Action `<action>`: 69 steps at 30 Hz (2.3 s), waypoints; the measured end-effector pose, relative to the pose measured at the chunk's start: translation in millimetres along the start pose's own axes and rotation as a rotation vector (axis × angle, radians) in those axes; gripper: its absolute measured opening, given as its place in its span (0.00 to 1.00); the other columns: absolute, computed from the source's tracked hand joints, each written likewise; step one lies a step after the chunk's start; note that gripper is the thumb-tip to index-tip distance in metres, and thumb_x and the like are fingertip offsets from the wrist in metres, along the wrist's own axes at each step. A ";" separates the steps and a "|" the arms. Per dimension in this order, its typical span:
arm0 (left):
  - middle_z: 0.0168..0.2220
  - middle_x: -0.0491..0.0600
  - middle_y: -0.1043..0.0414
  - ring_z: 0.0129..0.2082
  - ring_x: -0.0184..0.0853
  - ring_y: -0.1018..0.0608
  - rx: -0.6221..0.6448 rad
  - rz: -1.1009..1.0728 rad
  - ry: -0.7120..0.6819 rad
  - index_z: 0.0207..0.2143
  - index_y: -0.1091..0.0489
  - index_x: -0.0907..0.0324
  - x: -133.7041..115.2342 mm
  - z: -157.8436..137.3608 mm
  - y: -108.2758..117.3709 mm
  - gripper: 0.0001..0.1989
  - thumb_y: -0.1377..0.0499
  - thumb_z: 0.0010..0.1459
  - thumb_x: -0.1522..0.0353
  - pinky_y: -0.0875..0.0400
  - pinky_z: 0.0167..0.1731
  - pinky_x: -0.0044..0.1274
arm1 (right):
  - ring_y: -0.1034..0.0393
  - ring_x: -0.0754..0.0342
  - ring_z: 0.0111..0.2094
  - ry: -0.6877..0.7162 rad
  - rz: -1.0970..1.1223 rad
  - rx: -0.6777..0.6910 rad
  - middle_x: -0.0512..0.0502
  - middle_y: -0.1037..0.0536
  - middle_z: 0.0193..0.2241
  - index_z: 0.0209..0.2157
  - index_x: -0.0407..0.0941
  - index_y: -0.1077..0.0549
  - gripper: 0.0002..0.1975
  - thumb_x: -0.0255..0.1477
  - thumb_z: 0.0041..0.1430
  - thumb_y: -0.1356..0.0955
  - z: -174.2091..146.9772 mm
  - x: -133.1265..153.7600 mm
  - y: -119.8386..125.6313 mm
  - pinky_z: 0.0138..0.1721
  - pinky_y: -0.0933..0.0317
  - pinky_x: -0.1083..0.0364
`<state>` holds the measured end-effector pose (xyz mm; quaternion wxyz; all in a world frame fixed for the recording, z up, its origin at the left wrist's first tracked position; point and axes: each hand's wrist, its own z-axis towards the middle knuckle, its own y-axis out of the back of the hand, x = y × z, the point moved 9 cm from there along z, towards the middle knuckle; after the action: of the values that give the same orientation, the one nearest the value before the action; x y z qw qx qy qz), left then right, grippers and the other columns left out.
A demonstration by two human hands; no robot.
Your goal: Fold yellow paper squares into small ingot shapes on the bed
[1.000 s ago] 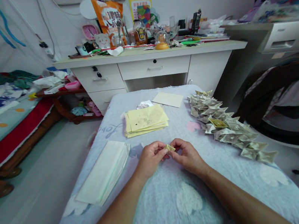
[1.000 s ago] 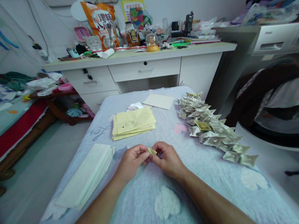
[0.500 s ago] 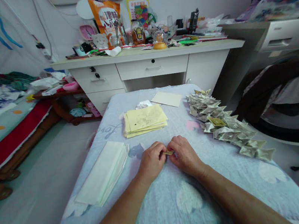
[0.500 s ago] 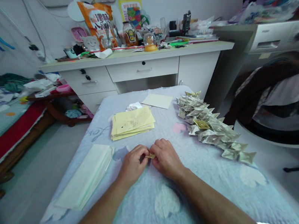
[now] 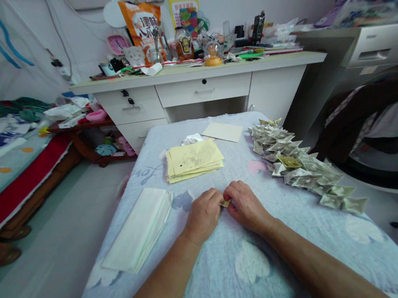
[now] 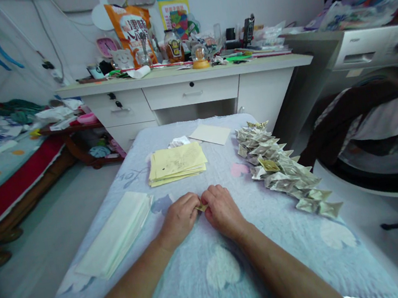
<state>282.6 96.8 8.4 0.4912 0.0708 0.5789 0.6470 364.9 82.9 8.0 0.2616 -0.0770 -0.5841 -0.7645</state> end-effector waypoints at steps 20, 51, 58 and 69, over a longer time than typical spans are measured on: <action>0.33 0.49 0.29 0.37 0.36 0.30 0.069 0.058 -0.075 0.33 0.28 0.57 -7.9 -7.7 7.4 0.03 0.42 0.57 0.69 0.37 0.39 0.28 | 0.39 0.52 0.38 0.038 0.108 0.098 0.48 0.29 0.32 0.31 0.46 0.26 0.09 0.18 0.50 0.32 -5.2 -5.1 -1.3 0.40 0.48 0.53; 0.33 0.46 0.33 0.38 0.34 0.31 0.029 -0.067 0.163 0.27 0.30 0.58 17.1 -3.6 7.6 0.06 0.42 0.57 0.68 0.40 0.39 0.27 | 0.38 0.54 0.36 -0.096 0.136 0.114 0.47 0.29 0.31 0.30 0.43 0.26 0.04 0.27 0.58 0.33 -2.9 -15.2 2.1 0.40 0.47 0.55; 0.35 0.46 0.32 0.40 0.35 0.32 0.026 0.022 0.238 0.27 0.29 0.56 23.7 -5.2 7.0 0.08 0.45 0.58 0.69 0.42 0.40 0.29 | 0.39 0.53 0.38 -0.199 0.056 0.124 0.47 0.30 0.32 0.31 0.46 0.25 0.06 0.28 0.59 0.34 -0.7 -19.0 -1.4 0.40 0.50 0.55; 0.36 0.45 0.32 0.42 0.36 0.33 0.034 0.004 0.340 0.25 0.29 0.56 33.6 -5.0 5.8 0.04 0.40 0.52 0.69 0.42 0.42 0.29 | 0.40 0.53 0.39 -0.278 -0.006 0.176 0.47 0.30 0.34 0.31 0.46 0.25 0.08 0.31 0.60 0.35 -0.4 -21.3 -3.1 0.38 0.54 0.54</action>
<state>259.0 118.4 -4.5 0.3837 -0.0303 0.6644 0.6406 381.6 89.7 -3.7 0.1817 -0.1570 -0.6796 -0.6932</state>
